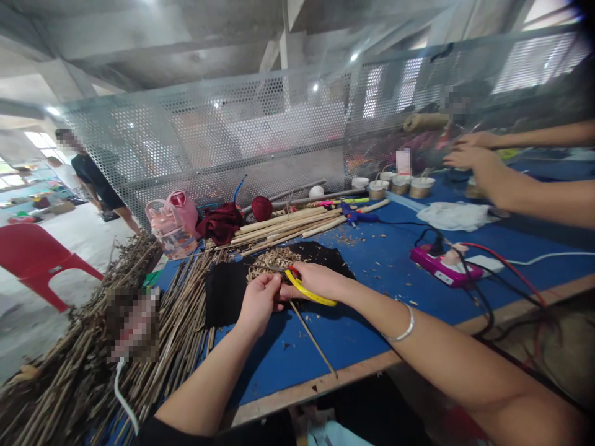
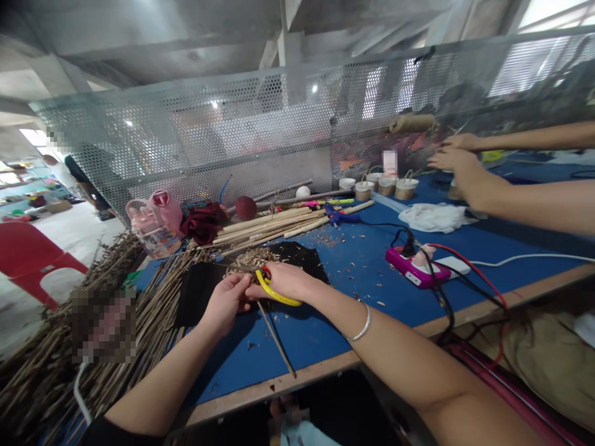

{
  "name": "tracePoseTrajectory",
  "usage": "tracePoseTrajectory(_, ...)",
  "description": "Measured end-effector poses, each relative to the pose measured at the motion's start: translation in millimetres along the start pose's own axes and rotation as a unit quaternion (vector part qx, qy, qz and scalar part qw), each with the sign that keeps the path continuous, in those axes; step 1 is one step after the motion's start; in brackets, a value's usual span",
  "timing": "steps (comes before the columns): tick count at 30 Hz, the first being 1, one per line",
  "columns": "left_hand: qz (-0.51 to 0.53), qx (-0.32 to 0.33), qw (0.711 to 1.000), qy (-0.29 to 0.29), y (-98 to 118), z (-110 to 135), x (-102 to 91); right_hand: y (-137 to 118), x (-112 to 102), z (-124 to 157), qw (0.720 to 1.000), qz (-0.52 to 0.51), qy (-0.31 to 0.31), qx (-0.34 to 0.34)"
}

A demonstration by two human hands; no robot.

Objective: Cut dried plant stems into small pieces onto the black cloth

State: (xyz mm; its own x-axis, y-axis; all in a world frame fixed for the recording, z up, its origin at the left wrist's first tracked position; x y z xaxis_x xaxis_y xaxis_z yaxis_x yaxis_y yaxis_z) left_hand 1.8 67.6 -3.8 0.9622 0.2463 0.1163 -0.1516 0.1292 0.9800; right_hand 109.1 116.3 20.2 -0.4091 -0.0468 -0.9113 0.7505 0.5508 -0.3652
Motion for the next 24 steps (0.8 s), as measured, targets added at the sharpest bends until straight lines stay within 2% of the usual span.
tracePoseTrajectory(8,0.002,0.018,1.0,0.001,2.9,0.5,0.9,0.0,1.5,0.1,1.0,-0.018,0.012,-0.018)
tracePoseTrajectory(16,-0.002,0.03,1.0,0.01,2.1,-0.9,-1.4,-2.8,-5.2,1.0,0.999,0.005,0.031,-0.005)
tracePoseTrajectory(24,-0.008,0.027,1.0,0.01,2.1,-0.9,-2.7,-2.6,0.6,2.7,1.0,0.01,0.016,0.011)
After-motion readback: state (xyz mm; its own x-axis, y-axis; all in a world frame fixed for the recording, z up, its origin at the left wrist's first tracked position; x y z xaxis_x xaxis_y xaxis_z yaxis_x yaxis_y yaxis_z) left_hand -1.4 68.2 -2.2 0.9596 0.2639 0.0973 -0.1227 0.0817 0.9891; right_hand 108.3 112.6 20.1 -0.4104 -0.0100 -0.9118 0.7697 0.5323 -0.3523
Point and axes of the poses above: each hand's wrist, its own z-axis away from the middle knuckle, its own x-axis out of the palm, y = z × x, the point moved 8 cm from there along -z, towards the middle knuckle, and after that the axes turned 9 degrees about y, right-handed, at the moved point
